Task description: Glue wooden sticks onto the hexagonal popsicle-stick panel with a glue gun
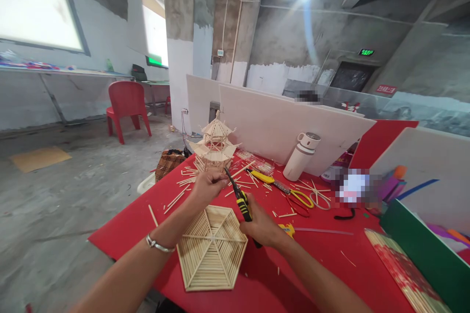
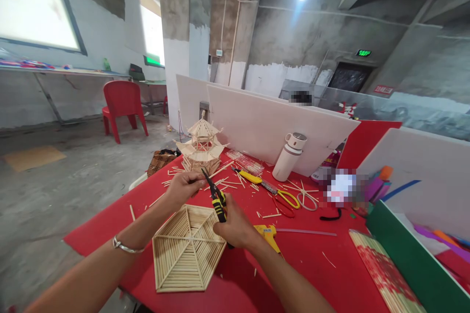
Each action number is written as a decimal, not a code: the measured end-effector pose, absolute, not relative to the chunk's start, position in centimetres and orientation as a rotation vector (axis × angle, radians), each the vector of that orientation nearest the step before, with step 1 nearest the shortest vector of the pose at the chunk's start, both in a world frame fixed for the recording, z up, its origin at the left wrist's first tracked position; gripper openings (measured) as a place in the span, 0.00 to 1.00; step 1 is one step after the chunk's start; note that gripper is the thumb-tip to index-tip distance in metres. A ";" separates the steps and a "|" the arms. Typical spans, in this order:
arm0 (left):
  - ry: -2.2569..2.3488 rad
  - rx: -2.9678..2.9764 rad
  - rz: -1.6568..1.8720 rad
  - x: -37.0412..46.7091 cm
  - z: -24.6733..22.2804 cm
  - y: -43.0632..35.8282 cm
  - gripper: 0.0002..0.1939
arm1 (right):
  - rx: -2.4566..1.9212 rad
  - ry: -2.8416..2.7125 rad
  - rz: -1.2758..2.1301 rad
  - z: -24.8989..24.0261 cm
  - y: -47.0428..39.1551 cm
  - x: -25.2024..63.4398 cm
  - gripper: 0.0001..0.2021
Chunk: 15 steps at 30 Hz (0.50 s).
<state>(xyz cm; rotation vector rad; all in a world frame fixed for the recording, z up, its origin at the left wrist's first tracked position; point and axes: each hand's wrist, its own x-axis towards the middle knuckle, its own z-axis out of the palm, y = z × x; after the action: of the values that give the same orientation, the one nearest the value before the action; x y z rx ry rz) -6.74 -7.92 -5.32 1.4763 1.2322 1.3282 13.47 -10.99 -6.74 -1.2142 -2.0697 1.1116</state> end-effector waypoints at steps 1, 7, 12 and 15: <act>1.220 1.474 1.303 -6.7 -5.3 -7.9 0.11 | -1.182 -2.052 1.141 -6.7 -11.0 13.5 0.21; 1.175 1.547 1.288 -6.5 -5.2 -7.5 0.14 | -1.288 -2.057 1.088 -6.8 -10.7 13.9 0.21; 1.199 1.508 1.243 -6.2 -5.6 -6.7 0.14 | -1.337 -2.061 1.085 -7.2 -9.8 14.3 0.20; 1.224 1.432 1.262 -6.4 -5.7 -6.1 0.14 | -1.274 -2.007 1.229 -7.7 -8.8 15.1 0.23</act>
<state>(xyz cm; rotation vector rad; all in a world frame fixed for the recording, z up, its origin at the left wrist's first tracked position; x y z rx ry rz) -6.43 -6.12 -5.74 1.4323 1.2242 1.2617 15.13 -8.84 -7.69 -1.2745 -2.0074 1.2288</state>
